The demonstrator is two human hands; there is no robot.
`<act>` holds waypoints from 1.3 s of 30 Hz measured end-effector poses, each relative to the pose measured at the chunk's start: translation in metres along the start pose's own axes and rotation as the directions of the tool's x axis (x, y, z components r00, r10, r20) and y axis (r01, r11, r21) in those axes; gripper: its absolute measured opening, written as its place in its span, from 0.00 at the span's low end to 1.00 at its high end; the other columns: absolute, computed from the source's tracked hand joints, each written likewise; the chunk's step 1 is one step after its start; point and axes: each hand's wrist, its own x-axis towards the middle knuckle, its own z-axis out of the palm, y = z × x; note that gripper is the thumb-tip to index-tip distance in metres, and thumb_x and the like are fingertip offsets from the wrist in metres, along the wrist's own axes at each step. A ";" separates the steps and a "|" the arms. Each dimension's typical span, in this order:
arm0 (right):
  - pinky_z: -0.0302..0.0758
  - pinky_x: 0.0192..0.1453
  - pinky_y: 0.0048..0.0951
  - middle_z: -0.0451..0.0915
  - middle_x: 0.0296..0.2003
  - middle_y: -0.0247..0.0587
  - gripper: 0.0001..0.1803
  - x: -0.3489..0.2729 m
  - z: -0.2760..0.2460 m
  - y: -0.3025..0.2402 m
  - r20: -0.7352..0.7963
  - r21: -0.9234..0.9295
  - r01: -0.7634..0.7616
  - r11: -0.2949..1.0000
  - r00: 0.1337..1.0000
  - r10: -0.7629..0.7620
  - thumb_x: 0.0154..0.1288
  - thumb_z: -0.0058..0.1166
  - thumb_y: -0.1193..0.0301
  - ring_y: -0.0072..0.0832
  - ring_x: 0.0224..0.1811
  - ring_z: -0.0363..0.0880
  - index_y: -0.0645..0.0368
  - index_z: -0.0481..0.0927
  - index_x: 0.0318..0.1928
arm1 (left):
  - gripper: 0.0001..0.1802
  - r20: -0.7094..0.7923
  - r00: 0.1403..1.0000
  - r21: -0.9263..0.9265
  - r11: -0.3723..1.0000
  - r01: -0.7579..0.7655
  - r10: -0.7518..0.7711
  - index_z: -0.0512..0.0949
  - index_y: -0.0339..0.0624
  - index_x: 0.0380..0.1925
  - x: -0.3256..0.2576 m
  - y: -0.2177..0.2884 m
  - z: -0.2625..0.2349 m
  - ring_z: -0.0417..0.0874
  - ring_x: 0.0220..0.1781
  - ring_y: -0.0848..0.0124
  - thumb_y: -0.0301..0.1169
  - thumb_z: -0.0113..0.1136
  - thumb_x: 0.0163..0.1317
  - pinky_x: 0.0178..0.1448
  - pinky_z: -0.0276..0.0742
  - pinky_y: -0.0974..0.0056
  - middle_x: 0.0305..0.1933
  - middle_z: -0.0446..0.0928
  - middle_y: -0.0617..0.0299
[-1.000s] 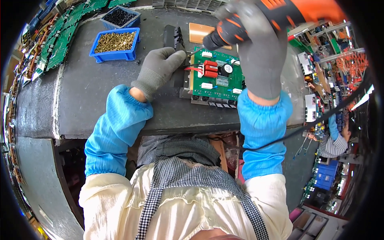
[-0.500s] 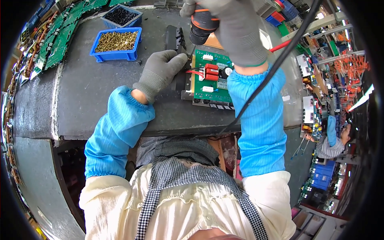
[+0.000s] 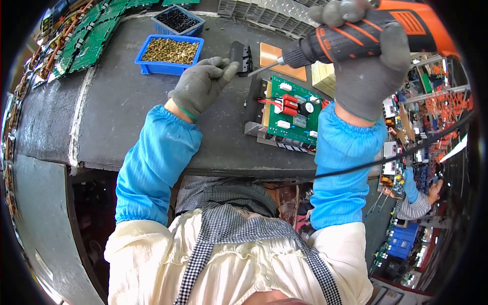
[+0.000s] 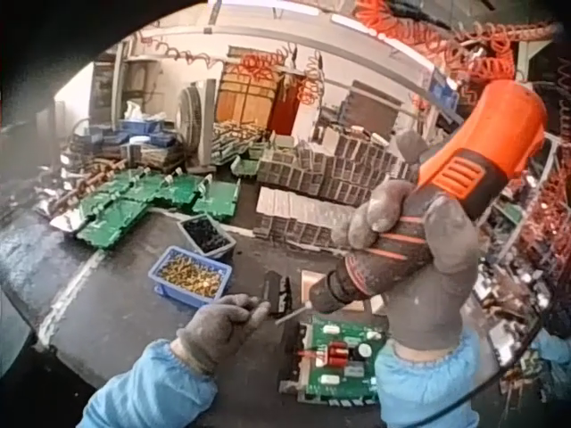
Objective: The person assembles an electronic component by securing a circuit board to a metal housing with screws, using an electric screwdriver.
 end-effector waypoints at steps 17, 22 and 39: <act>0.85 0.53 0.48 0.84 0.38 0.48 0.20 -0.007 -0.008 0.019 -0.112 -0.036 0.170 0.985 0.979 -0.173 0.67 0.60 0.59 0.40 0.41 0.86 0.66 0.79 0.46 | 0.30 -0.076 0.997 0.515 0.856 0.053 -0.016 0.67 0.33 0.71 -0.015 0.035 0.060 0.88 0.49 0.69 0.17 0.60 0.70 0.46 0.88 0.69 0.53 0.85 0.50; 0.85 0.53 0.51 0.83 0.38 0.48 0.26 -0.007 -0.010 0.016 -0.104 -0.078 0.216 0.973 0.969 -0.223 0.67 0.60 0.60 0.40 0.40 0.86 0.61 0.73 0.59 | 0.17 -0.121 0.992 0.746 0.658 0.104 -0.019 0.81 0.37 0.57 -0.015 0.035 0.058 0.87 0.42 0.77 0.29 0.66 0.70 0.39 0.83 0.72 0.43 0.87 0.62; 0.86 0.49 0.48 0.81 0.38 0.47 0.29 -0.009 -0.014 0.014 -0.360 -0.087 0.043 0.995 0.930 -0.072 0.70 0.58 0.62 0.38 0.38 0.86 0.63 0.66 0.64 | 0.13 0.113 0.961 0.882 0.420 -0.214 0.252 0.86 0.38 0.43 -0.023 0.031 0.054 0.76 0.31 0.84 0.31 0.76 0.61 0.34 0.75 0.73 0.30 0.83 0.70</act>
